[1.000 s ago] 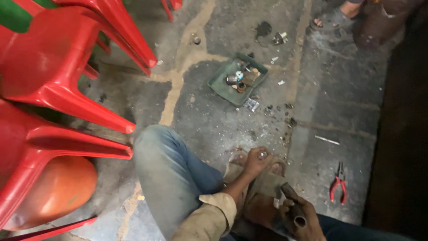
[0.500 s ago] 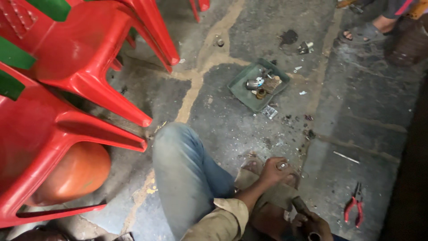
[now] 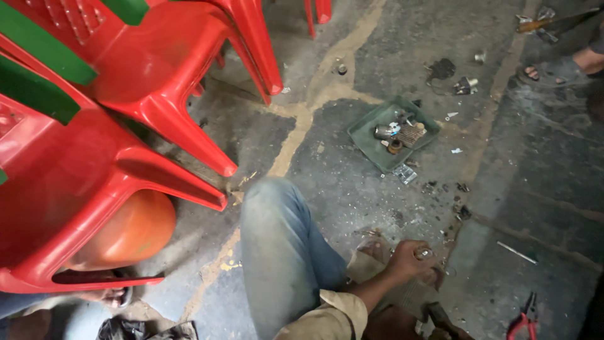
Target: The person sits on the floor and uses a hammer to repeatedly strike a small metal lock cylinder held in their left hand. They occasionally pause to inspect the cylinder or use a screwdriver to pry at it before resuming hammering.
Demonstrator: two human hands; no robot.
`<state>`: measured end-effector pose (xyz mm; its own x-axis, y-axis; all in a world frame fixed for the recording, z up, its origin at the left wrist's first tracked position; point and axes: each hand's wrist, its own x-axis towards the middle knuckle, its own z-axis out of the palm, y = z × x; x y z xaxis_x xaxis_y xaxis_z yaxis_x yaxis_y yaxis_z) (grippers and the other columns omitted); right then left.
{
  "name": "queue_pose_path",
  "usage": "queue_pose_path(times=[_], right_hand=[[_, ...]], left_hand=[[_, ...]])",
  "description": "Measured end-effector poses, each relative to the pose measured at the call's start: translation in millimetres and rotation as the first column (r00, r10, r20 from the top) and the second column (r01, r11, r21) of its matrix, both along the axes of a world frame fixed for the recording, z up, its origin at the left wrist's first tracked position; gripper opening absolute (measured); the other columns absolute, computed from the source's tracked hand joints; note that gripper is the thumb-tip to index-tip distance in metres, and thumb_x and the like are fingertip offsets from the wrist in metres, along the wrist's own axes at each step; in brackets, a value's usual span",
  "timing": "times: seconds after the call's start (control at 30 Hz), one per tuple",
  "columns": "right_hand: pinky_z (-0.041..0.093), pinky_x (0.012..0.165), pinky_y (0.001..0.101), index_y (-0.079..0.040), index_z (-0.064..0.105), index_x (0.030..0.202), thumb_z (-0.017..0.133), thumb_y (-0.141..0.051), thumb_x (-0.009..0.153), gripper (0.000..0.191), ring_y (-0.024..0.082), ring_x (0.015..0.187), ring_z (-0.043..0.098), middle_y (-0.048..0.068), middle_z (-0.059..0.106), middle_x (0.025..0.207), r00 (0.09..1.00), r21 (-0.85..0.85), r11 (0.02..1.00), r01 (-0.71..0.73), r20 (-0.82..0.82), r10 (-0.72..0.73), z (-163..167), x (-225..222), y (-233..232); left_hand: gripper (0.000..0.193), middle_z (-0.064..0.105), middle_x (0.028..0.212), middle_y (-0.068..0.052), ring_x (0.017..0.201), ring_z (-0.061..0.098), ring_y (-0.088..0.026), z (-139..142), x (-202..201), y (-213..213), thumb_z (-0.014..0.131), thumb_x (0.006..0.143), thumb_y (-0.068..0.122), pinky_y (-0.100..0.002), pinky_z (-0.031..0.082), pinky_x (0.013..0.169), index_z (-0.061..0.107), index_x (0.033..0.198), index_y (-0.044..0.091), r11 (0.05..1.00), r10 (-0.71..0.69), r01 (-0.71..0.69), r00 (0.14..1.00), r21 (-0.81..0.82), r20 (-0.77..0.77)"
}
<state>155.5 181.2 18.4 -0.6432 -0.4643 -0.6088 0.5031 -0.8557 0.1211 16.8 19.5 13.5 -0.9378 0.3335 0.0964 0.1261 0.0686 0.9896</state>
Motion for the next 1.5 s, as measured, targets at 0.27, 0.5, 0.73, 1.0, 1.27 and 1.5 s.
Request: queue_pose_path(times=[0.27, 0.5, 0.73, 1.0, 1.27, 1.5], right_hand=[[0.045, 0.067, 0.0347, -0.006, 0.057, 0.129, 0.060, -0.022, 0.083, 0.048, 0.019, 0.068, 0.050, 0.002, 0.050, 0.072, 1.000, 0.040, 0.999, -0.015, 0.016, 0.014, -2, 8, 10], [0.046, 0.066, 0.0351, -0.007, 0.058, 0.127, 0.060, -0.024, 0.084, 0.046, 0.019, 0.067, 0.050, 0.002, 0.050, 0.070, 0.999, 0.060, 0.998, -0.030, 0.023, 0.029, -4, 4, 10], [0.046, 0.065, 0.0355, -0.008, 0.058, 0.126, 0.060, -0.025, 0.085, 0.044, 0.019, 0.065, 0.050, 0.002, 0.051, 0.069, 0.999, 0.074, 0.997, -0.035, 0.035, 0.032, -3, -1, 4], [0.047, 0.063, 0.0360, -0.009, 0.058, 0.124, 0.060, -0.027, 0.086, 0.042, 0.019, 0.063, 0.051, 0.002, 0.051, 0.067, 0.998, 0.070, 0.997, -0.041, 0.047, 0.038, -5, 7, -4], [0.047, 0.062, 0.0364, -0.010, 0.058, 0.122, 0.060, -0.028, 0.087, 0.040, 0.020, 0.062, 0.051, 0.002, 0.051, 0.065, 0.990, 0.109, 0.991, -0.074, 0.126, 0.060, -10, 35, 7], [0.047, 0.057, 0.0327, -0.004, 0.056, 0.117, 0.060, -0.024, 0.089, 0.034, 0.014, 0.060, 0.054, 0.004, 0.054, 0.069, 0.986, 0.157, 0.987, 0.043, 0.153, -0.067, -11, 39, 2]], left_hand=[[0.034, 0.066, 0.081, -0.005, 0.078, 0.057, -0.004, 2, 1, 4, 0.080, 0.088, 0.030, -0.030, 0.050, 0.067, 0.067, 0.099, 0.000, 0.996, 0.070, -0.073, 0.995, 0.043, 0.074], [0.032, 0.063, 0.077, -0.007, 0.080, 0.054, -0.003, 7, 0, -1, 0.080, 0.091, 0.028, -0.032, 0.050, 0.068, 0.066, 0.093, -0.001, 1.000, 0.028, -0.029, 0.999, 0.005, 0.033], [0.036, 0.067, 0.082, -0.010, 0.078, 0.060, -0.008, 5, -1, 2, 0.080, 0.089, 0.032, -0.033, 0.052, 0.070, 0.069, 0.099, -0.001, 0.997, 0.063, -0.063, 0.998, -0.049, 0.007], [0.043, 0.069, 0.081, -0.010, 0.071, 0.058, -0.009, -5, -4, 6, 0.085, 0.077, 0.030, -0.032, 0.051, 0.065, 0.071, 0.104, -0.002, 0.992, 0.085, -0.088, 0.996, -0.095, -0.033], [0.036, 0.070, 0.087, -0.002, 0.074, 0.065, -0.007, 0, -1, 9, 0.083, 0.082, 0.020, -0.029, 0.055, 0.065, 0.067, 0.107, 0.000, 0.996, 0.051, -0.066, 0.967, 0.052, 0.251], [0.025, 0.069, 0.080, -0.005, 0.074, 0.062, -0.008, -4, -3, 9, 0.080, 0.087, 0.017, -0.029, 0.053, 0.068, 0.069, 0.094, -0.004, 0.999, 0.027, -0.026, 0.999, -0.040, 0.039]])
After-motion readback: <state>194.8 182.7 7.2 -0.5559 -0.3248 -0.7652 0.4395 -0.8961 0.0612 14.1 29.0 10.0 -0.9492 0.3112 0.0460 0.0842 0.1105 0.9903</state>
